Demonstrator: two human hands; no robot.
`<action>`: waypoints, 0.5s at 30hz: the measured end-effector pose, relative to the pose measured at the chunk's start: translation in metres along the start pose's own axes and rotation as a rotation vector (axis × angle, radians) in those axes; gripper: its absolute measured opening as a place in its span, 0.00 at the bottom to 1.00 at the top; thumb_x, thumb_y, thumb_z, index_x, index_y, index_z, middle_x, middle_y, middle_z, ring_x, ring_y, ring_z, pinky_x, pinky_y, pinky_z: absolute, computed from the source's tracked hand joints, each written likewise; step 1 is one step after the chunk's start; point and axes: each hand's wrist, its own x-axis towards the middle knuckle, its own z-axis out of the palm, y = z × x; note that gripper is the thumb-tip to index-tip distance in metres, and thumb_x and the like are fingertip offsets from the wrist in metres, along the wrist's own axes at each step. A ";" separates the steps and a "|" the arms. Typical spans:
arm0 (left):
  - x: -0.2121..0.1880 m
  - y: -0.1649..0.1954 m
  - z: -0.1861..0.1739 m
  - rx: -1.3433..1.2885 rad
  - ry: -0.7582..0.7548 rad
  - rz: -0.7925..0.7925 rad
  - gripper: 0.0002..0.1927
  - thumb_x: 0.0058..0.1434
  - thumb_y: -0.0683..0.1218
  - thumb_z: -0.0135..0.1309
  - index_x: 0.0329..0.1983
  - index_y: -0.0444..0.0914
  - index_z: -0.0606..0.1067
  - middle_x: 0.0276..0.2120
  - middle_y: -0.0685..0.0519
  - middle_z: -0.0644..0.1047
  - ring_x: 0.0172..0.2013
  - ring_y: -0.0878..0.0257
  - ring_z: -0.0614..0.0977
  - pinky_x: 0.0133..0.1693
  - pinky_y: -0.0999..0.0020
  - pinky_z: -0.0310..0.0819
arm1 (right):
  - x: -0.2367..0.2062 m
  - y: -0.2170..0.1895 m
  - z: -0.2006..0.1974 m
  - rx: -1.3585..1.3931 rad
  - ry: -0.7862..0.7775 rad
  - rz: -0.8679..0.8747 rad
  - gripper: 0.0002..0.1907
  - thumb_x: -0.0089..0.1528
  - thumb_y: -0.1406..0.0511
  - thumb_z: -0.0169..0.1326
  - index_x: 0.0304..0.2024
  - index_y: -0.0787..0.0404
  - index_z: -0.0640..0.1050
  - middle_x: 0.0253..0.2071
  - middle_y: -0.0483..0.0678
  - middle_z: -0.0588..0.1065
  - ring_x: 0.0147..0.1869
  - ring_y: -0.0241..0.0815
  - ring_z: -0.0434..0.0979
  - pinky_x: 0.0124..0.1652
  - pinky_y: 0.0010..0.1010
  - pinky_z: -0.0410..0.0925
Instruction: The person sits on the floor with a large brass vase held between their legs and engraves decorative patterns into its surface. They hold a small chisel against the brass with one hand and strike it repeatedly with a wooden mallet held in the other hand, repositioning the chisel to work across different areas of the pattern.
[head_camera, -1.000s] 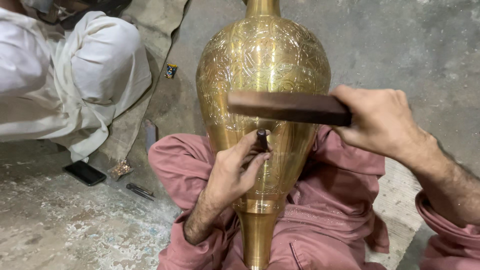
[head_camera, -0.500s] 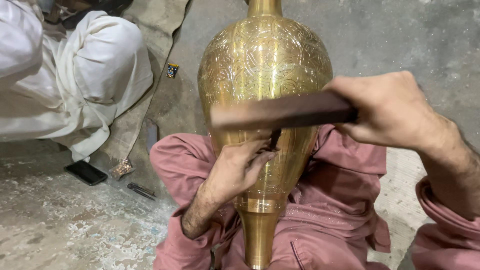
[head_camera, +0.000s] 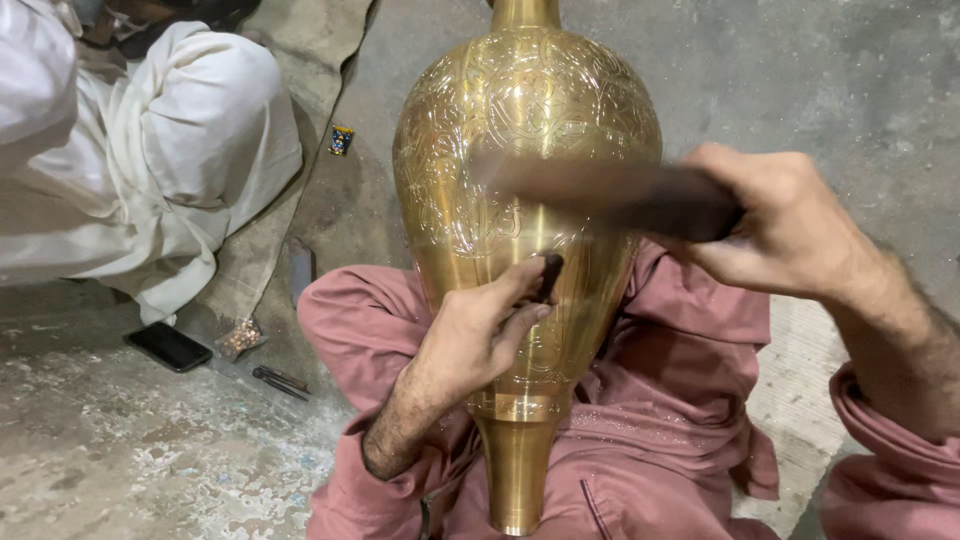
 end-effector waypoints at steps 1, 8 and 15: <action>-0.001 0.000 0.002 0.032 0.002 -0.023 0.19 0.66 0.38 0.58 0.60 0.32 0.72 0.43 0.41 0.84 0.43 0.52 0.89 0.41 0.63 0.85 | 0.001 -0.001 -0.002 -0.114 -0.042 0.038 0.10 0.62 0.67 0.56 0.47 0.59 0.76 0.27 0.42 0.79 0.25 0.33 0.82 0.25 0.27 0.75; -0.020 -0.003 0.018 -0.082 0.183 -0.006 0.20 0.68 0.37 0.58 0.61 0.29 0.69 0.45 0.42 0.83 0.46 0.56 0.89 0.48 0.68 0.87 | 0.021 -0.033 -0.012 -0.375 -0.197 0.206 0.11 0.58 0.66 0.60 0.42 0.58 0.75 0.26 0.45 0.78 0.24 0.38 0.80 0.23 0.32 0.76; -0.041 -0.004 0.044 -0.074 0.411 -0.019 0.16 0.68 0.35 0.58 0.57 0.31 0.70 0.47 0.44 0.84 0.46 0.58 0.89 0.47 0.69 0.86 | 0.053 -0.092 -0.026 -0.654 -0.410 0.217 0.09 0.57 0.64 0.58 0.39 0.51 0.75 0.26 0.38 0.77 0.24 0.36 0.78 0.25 0.32 0.75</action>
